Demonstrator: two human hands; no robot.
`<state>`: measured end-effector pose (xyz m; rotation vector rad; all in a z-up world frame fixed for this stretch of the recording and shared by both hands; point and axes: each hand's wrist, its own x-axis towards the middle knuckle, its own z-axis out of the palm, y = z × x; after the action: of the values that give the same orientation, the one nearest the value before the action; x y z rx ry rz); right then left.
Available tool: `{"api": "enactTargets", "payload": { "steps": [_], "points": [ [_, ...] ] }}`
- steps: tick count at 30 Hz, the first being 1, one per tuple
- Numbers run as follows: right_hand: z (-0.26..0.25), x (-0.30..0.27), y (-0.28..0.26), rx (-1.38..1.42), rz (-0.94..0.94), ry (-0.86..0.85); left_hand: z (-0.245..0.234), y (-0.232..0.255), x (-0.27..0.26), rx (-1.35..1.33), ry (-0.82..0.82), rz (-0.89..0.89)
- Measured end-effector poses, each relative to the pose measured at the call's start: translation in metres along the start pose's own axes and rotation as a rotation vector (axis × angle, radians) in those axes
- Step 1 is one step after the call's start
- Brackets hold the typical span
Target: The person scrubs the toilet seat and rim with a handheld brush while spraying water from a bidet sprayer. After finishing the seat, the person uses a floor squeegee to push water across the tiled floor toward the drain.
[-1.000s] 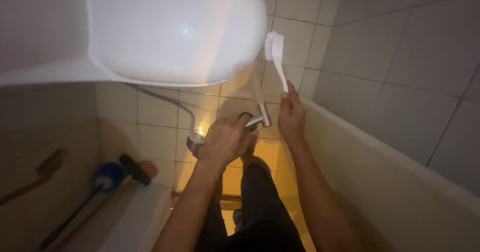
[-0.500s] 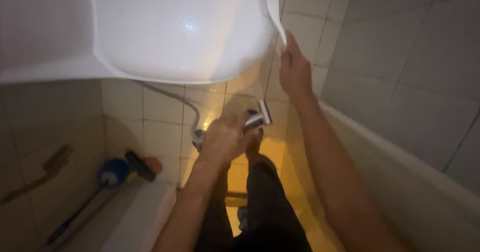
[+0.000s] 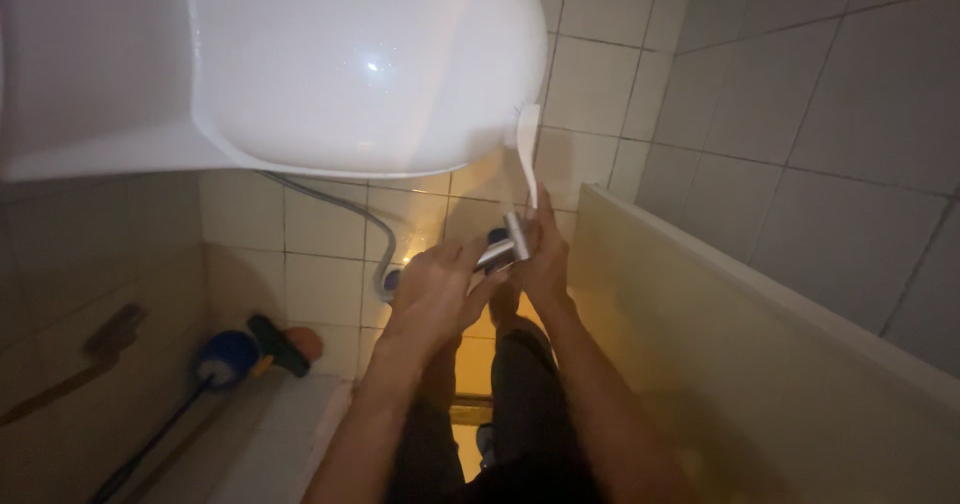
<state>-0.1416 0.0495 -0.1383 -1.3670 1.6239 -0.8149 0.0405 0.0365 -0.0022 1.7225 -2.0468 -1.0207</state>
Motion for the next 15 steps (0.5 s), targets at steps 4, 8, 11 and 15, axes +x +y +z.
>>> {"api": "enactTargets", "payload": {
  "steps": [4,8,11,15],
  "points": [
    [0.0,0.014,0.003,-0.139,0.502,-0.056,-0.005,-0.005,-0.005,0.032,-0.123,-0.085],
    [-0.015,0.082,0.009,-0.262,-0.038,0.069,-0.001,-0.01,-0.003,0.046,-0.078,-0.073],
    [-0.026,0.142,-0.001,-0.244,0.128,-0.017,0.008,-0.014,-0.009,0.025,-0.085,-0.084],
    [-0.042,0.184,-0.015,-0.367,0.156,-0.096,0.016,-0.018,-0.01,0.011,-0.122,-0.087]
  ]
}}
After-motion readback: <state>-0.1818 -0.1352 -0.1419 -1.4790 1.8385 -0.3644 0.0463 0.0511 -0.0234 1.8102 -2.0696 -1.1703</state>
